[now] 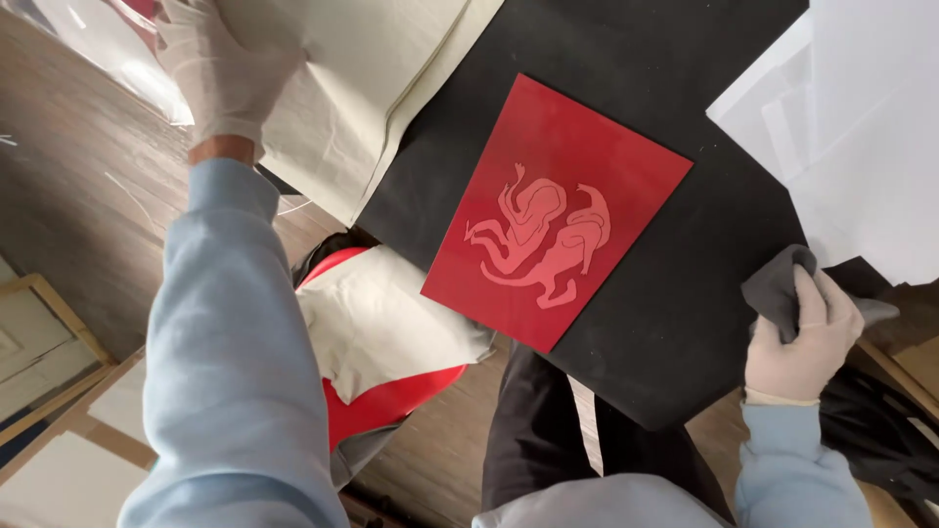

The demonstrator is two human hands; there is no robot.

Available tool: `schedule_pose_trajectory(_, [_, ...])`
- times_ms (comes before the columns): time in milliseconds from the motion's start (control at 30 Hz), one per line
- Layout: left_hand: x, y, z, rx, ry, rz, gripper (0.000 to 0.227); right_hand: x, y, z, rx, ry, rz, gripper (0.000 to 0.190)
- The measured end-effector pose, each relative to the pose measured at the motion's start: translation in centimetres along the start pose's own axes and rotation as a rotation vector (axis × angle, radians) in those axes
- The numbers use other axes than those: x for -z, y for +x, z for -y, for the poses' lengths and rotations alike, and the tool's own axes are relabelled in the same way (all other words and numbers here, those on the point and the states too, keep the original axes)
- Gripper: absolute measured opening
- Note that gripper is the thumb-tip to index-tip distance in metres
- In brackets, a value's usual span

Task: Removing transfer paper from a graphic stencil and cleaning the surface of the artwork with a cloth.

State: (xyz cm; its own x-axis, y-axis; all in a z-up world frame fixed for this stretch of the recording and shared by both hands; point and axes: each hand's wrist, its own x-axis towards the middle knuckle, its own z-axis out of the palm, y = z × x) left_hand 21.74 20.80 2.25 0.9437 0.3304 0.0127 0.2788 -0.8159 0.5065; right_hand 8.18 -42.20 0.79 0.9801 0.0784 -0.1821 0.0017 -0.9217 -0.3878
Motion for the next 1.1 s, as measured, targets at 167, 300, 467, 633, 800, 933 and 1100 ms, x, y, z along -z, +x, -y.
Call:
schedule_pose_trajectory(167, [1.1,0.6,5.0,-0.209,-0.003,-0.082,0.063,1.1,0.7,-1.1,0.006,0.295,-0.118,0.033])
schedule_pose_trajectory(300, [6.0,-1.7,0.2,-0.035,-0.223,0.086,0.049,4.5,2.6,1.9,0.003,0.347,-0.197,0.037])
schedule_pose_trajectory(467, [14.7,-6.5,-15.7,0.271,-0.551,0.409,0.074,5.4,2.9,2.2,-0.034,0.348,-0.149,0.035])
schedule_pose_trajectory(633, [15.3,-12.5,-18.2,0.523,-0.988,0.490,0.085,6.5,2.8,3.4,0.010,0.365,-0.179,0.031])
schedule_pose_trajectory(800, [8.7,-14.9,-17.4,0.584,-0.901,0.558,0.078,6.4,0.8,0.6,-0.100,0.652,-0.211,0.024])
schedule_pose_trajectory(933, [-0.1,-17.6,-14.7,0.625,-0.966,0.478,0.080,5.9,-1.4,-3.6,-0.033,0.847,-0.268,0.026])
schedule_pose_trajectory(1100, [-6.3,-20.1,-13.3,0.546,-0.857,0.362,0.080,10.6,4.7,12.1,0.153,0.406,-0.163,0.025])
